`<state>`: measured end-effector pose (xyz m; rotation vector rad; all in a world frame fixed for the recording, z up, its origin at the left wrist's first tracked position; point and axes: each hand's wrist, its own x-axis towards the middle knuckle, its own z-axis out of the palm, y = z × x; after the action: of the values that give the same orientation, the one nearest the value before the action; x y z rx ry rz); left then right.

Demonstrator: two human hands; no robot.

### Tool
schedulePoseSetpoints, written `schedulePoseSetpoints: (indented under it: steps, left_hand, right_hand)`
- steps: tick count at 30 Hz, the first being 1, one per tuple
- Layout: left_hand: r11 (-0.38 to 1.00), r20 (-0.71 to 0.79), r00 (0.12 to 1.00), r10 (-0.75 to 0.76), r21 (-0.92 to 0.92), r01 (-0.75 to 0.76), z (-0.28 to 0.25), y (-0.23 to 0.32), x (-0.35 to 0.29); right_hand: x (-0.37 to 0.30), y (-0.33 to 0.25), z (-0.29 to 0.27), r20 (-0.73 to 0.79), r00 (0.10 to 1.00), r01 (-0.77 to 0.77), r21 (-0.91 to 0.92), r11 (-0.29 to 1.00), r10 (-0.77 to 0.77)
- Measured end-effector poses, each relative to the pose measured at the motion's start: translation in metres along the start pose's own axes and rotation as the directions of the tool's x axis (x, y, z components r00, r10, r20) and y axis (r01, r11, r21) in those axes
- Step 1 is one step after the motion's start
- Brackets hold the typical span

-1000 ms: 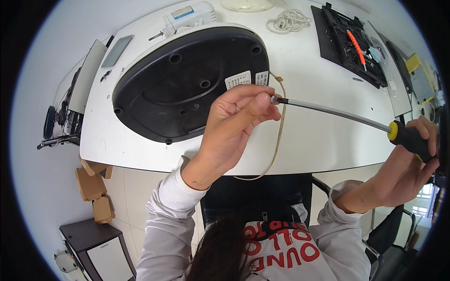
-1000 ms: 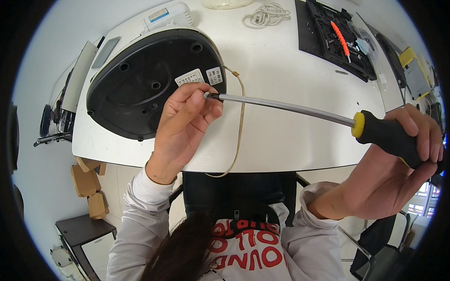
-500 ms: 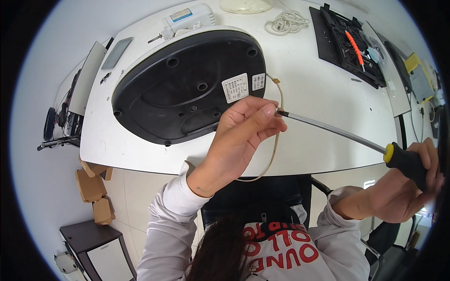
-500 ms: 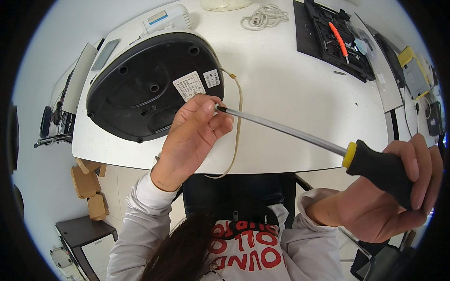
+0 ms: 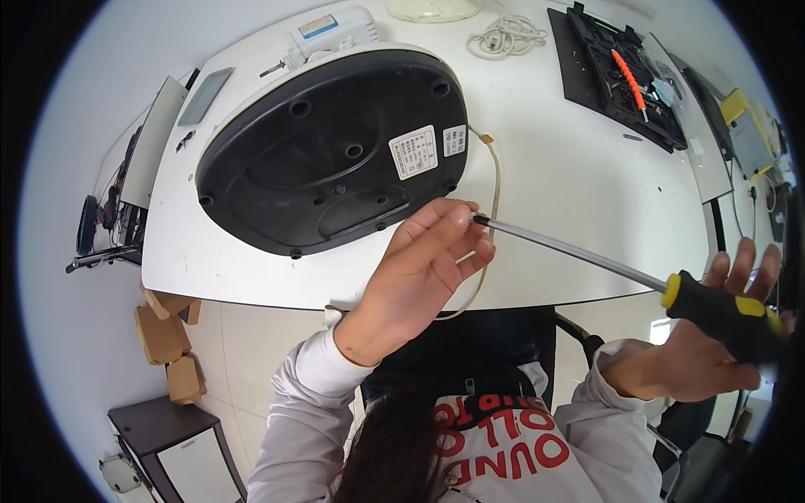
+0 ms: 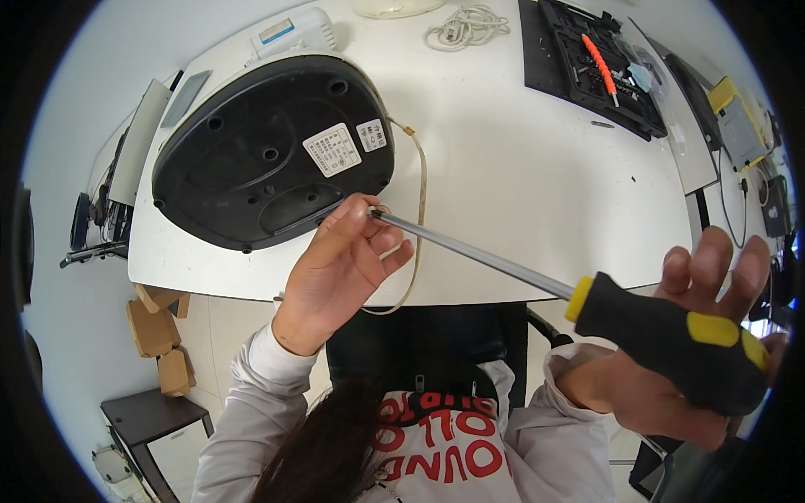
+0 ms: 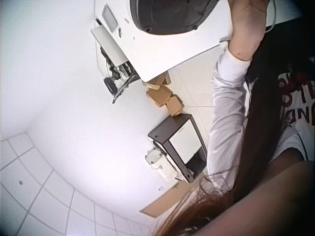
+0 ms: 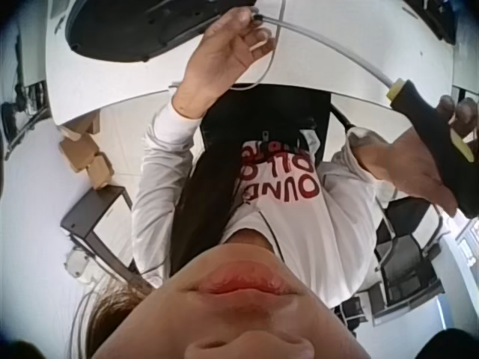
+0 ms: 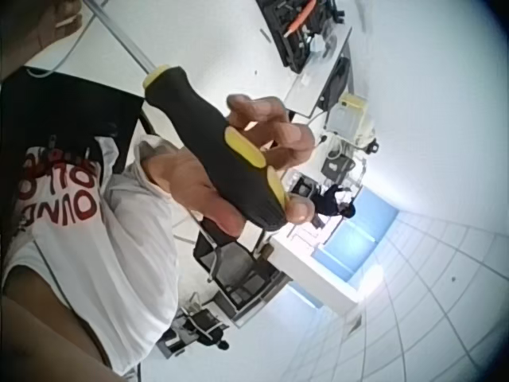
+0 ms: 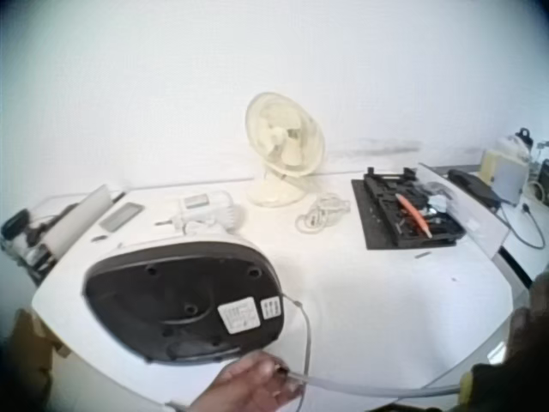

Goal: The person uses a screwdriver to fasten screws into the underside of a black electronic device on a white desk. They repeatedly pick up screws, align them, and tighten them into place while adjusting the device's position.

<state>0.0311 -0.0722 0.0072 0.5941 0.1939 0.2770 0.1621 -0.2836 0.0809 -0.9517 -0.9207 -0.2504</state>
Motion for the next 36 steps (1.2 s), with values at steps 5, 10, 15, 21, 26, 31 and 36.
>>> schedulePoseSetpoints:
  steps: [5, 10, 15, 21, 26, 31, 36]
  left_hand:
    - [0.994, -0.090, 0.993, -0.074, -0.088, 0.066, -0.006, -0.007, -0.005]
    - [0.988, -0.156, 0.983, -0.095, -0.136, 0.074, -0.010, -0.012, -0.006]
    - [0.981, -0.188, 0.971, -0.151, -0.152, 0.123, -0.010, -0.013, -0.003]
    - [0.982, -0.258, 0.951, -0.171, -0.127, 0.142, -0.011, -0.010, -0.012]
    - [0.975, -0.233, 0.967, 0.102, 0.216, -0.051, -0.034, -0.005, -0.034]
    - [0.298, -0.022, 0.602, 0.798, 0.883, -0.363, -0.053, 0.013, -0.059]
    - [0.025, 0.083, 0.350, 0.933, 0.955, -0.294, -0.087, 0.034, -0.081]
  right_hand:
    - [-0.008, -0.020, -0.021, 0.444, 0.896, 0.117, -0.275, 0.954, 0.019]
    - [-0.007, -0.027, -0.022, 0.566, 0.811, -0.009, -0.247, 0.969, 0.152]
    - [-0.025, -0.012, -0.016, 0.458, 0.889, 0.184, -0.379, 0.907, 0.011]
    - [-0.031, 0.005, -0.010, 0.428, 0.903, 0.239, -0.443, 0.864, -0.030]
    - [-0.035, 0.022, -0.004, 0.420, 0.906, 0.240, -0.410, 0.880, -0.051]
    - [-0.037, 0.027, -0.005, 0.407, 0.912, 0.233, -0.425, 0.875, -0.045]
    - [-0.041, 0.032, -0.006, 0.418, 0.908, 0.230, -0.428, 0.874, -0.034]
